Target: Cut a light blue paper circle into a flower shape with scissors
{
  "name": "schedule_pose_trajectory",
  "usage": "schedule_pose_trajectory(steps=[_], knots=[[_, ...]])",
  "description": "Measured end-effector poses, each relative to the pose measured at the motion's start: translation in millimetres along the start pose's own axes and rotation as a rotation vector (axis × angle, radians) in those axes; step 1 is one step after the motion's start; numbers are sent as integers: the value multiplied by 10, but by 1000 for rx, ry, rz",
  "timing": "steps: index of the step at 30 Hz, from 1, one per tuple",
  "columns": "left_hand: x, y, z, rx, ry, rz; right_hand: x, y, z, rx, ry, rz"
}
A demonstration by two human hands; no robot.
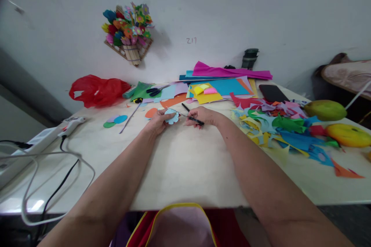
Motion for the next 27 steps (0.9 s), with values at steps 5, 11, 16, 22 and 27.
schedule_pose_trajectory(steps=[5,11,16,22,27], knots=[[1,3,-6,5,-13,7,-1,1,-3,7,2,-2],[-14,-16,-28,29,-16,11,2,-4,-29,27,-12,1],[-22,-12,-26,29,-3,-6,11,-3,-51,37,-13,10],[-20,-14,-34,27,-12,-3,-3,1,-37,53,-11,12],[-10,-12,-33,54,-17,7,-22,0,-13,43,-15,22]])
Point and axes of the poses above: each hand's wrist, its own x-axis away from the middle knuckle, its own y-axis out of the palm, z = x × y, the point moved 9 cm from there along -x, towards the middle knuckle, and after that the axes turned 7 degrees about -y, right-handed, at the moved point
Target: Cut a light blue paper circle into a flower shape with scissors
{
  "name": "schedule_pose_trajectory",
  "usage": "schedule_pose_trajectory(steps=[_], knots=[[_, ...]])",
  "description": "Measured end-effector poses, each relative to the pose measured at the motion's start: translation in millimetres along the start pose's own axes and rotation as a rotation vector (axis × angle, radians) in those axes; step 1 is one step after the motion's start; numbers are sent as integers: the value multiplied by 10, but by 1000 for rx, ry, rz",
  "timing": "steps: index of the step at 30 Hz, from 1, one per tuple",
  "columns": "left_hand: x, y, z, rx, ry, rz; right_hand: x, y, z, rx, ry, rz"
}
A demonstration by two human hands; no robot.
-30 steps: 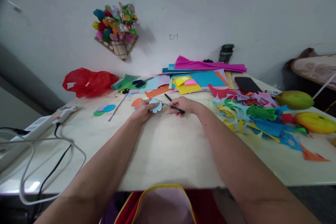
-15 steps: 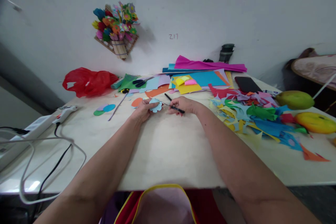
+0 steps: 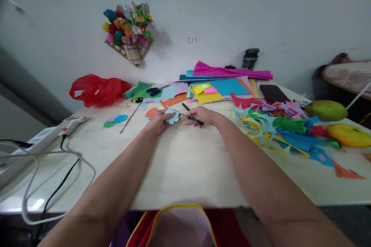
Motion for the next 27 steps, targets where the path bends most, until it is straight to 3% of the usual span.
schedule_pose_trajectory(steps=[27], knots=[[20,10,11,-11,-17,-5,-4,-1,-34,-50,-25,11]])
Point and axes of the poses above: each hand's wrist, its own x-axis away from the middle knuckle, its own y-axis out of the palm, z = x × y, the point moved 9 cm from there along -x, towards the middle knuckle, and after that the axes turned 7 degrees about -y, right-handed, at the moved point
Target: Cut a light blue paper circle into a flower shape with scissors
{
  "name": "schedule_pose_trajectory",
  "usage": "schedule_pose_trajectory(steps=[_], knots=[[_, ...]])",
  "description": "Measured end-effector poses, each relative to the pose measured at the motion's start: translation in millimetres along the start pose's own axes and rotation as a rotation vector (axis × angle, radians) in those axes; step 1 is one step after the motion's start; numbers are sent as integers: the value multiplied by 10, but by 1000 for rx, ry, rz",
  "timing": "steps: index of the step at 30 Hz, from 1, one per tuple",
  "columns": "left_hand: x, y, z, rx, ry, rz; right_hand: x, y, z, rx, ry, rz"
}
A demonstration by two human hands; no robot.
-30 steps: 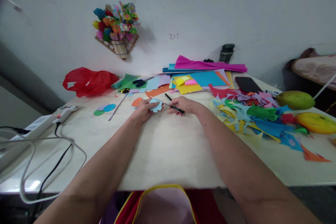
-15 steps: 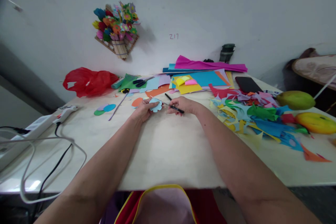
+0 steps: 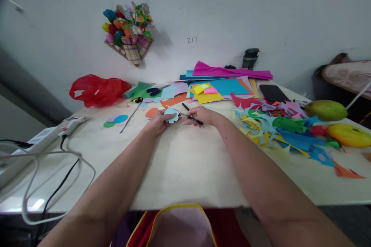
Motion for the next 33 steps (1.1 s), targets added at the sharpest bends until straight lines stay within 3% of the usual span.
schedule_pose_trajectory(steps=[33], knots=[[-11,-37,-9,86,14,4,15,-2,-18,-3,9,-7]])
Point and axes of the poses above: each hand's wrist, its own x-axis away from the middle knuckle, its own y-axis out of the palm, z = x × y, the point moved 9 cm from there along -x, towards the middle knuckle, and after that the axes turned 7 degrees about -y, right-handed, at the moved point
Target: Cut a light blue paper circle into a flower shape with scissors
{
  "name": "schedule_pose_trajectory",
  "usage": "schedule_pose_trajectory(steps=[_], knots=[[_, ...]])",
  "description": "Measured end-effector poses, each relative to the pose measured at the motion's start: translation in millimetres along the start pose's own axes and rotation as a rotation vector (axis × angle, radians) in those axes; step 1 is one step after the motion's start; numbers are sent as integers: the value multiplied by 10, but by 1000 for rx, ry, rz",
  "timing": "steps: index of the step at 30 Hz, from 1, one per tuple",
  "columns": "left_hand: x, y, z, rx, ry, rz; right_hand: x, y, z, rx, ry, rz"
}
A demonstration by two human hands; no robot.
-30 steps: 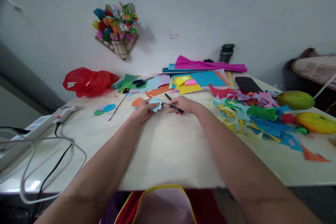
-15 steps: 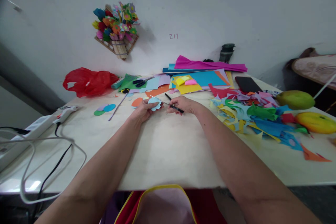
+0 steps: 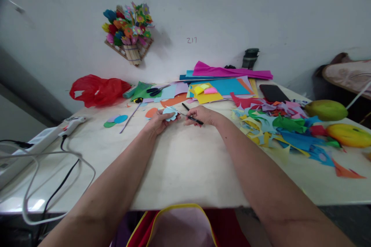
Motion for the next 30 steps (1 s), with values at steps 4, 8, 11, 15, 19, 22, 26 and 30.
schedule_pose_trajectory(steps=[4,8,11,15,19,22,26,30], knots=[[-5,-8,-13,17,-14,5,0,-4,1,2,3,-1],[7,6,-8,21,-14,-5,1,-10,-13,-4,-12,-1],[10,16,-6,34,-12,-21,-7,-8,10,-2,-2,-2],[8,13,0,29,-1,-25,-32,-9,54,5,-2,8],[18,13,25,11,20,-19,-18,-14,50,-5,-5,12],[27,5,34,8,18,-3,24,-29,-9,3,-18,10],[21,-9,26,4,7,12,56,-86,-45,-40,-26,60],[11,0,7,-31,-5,14,44,-159,-15,-136,-31,158]])
Point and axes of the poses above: each hand's wrist, its own x-axis away from the middle knuckle, its own y-axis out of the palm, z = x × y, the point moved 9 cm from there along -x, towards the middle knuckle, and after that the axes turned 7 degrees about -y, right-handed, at the moved point
